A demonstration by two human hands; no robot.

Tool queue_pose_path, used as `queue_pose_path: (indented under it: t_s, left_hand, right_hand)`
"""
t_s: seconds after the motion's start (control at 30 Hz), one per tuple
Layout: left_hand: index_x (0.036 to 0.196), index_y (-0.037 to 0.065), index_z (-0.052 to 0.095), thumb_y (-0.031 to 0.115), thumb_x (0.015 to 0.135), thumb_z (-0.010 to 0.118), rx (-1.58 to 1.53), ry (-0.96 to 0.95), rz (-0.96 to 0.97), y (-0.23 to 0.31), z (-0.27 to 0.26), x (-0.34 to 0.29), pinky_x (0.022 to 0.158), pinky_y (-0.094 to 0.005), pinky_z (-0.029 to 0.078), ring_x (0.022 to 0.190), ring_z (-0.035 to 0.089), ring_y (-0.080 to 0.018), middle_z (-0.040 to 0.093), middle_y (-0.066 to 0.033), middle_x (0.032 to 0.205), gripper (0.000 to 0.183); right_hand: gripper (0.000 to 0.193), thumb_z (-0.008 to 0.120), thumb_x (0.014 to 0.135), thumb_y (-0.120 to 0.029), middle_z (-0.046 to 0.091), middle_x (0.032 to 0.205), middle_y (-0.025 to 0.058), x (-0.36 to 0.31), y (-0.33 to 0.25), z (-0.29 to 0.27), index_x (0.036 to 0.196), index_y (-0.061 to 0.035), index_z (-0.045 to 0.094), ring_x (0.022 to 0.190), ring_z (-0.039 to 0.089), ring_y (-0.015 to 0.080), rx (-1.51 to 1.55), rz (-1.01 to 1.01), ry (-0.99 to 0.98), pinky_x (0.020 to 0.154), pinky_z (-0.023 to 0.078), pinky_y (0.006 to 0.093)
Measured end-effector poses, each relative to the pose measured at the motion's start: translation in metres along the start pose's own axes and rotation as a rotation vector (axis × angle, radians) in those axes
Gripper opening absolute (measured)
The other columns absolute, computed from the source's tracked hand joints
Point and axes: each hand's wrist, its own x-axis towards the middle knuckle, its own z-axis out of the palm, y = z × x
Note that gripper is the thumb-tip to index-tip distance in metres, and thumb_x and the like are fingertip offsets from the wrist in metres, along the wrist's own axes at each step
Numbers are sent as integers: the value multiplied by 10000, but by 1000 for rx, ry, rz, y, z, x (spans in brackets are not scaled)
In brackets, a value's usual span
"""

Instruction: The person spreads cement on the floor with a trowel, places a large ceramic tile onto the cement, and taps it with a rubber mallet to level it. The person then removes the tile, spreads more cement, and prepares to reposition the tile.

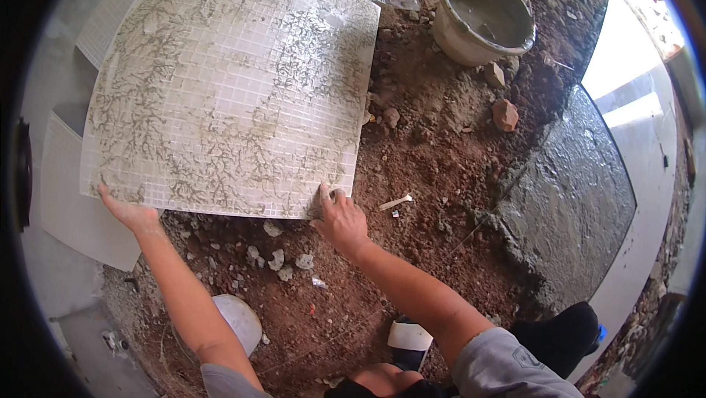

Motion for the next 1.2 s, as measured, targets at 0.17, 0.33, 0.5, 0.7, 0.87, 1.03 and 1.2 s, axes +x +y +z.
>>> queue_pose_path:
  t_s: [0.17, 0.33, 0.5, 0.7, 0.87, 1.03, 1.2]
  left_hand:
    - [1451, 25, 292, 483, 931, 486, 30, -81, -11, 0, -11, 3, 1095, -476, 320, 1331, 370, -334, 362, -164, 1464, 720]
    - [1454, 23, 293, 457, 947, 498, 69, -103, -3, -2, -15, 9, 1093, -480, 325, 1330, 372, -332, 365, -164, 1465, 698]
    - [1454, 20, 293, 425, 967, 486, 101, -12, -20, -2, -10, 6, 1083, -479, 344, 1322, 386, -332, 368, -165, 1467, 662]
    - [1449, 8, 304, 425, 967, 492, 140, 25, 86, 14, 10, -14, 1084, -465, 344, 1319, 396, -330, 371, -167, 1469, 664]
    - [1432, -31, 319, 416, 955, 527, 129, -126, 103, 27, 31, -2, 1078, -439, 355, 1302, 419, -319, 395, -174, 1450, 686]
    - [1425, -37, 332, 409, 938, 569, 54, -240, 87, 25, 27, 12, 1052, -424, 385, 1281, 447, -308, 414, -168, 1435, 701]
    - [1374, -60, 399, 392, 905, 636, 16, -239, 111, 22, 27, 15, 1008, -400, 436, 1217, 508, -276, 490, -142, 1366, 694]
  right_hand:
    - [884, 638, 875, -454, 448, 1291, 257, 1, 2, 0, 1505, -35, 181, 1118, 528, 328, -21, 5, -14, 966, 469, 389]
    - [863, 658, 874, -405, 439, 1294, 261, 2, 0, 2, 1497, -28, 195, 1119, 527, 340, 5, -7, -1, 978, 466, 399]
    - [829, 662, 880, -370, 447, 1271, 255, 2, 4, 4, 1483, -15, 218, 1099, 552, 346, 22, -35, 10, 939, 496, 401]
    - [842, 667, 874, -375, 438, 1281, 249, 4, 8, 0, 1483, -14, 212, 1066, 579, 336, 58, -31, -10, 880, 530, 401]
    - [839, 661, 881, -355, 419, 1311, 268, 2, -3, -3, 1491, -28, 187, 1107, 566, 357, 110, -6, 25, 875, 532, 400]
    - [761, 643, 886, -274, 452, 1257, 272, 0, -3, -1, 1465, 5, 237, 1085, 561, 398, 165, -70, 116, 886, 512, 427]
    - [752, 617, 900, -271, 459, 1227, 274, 5, 0, -4, 1468, 20, 219, 1080, 562, 411, 160, -32, 57, 888, 510, 431]
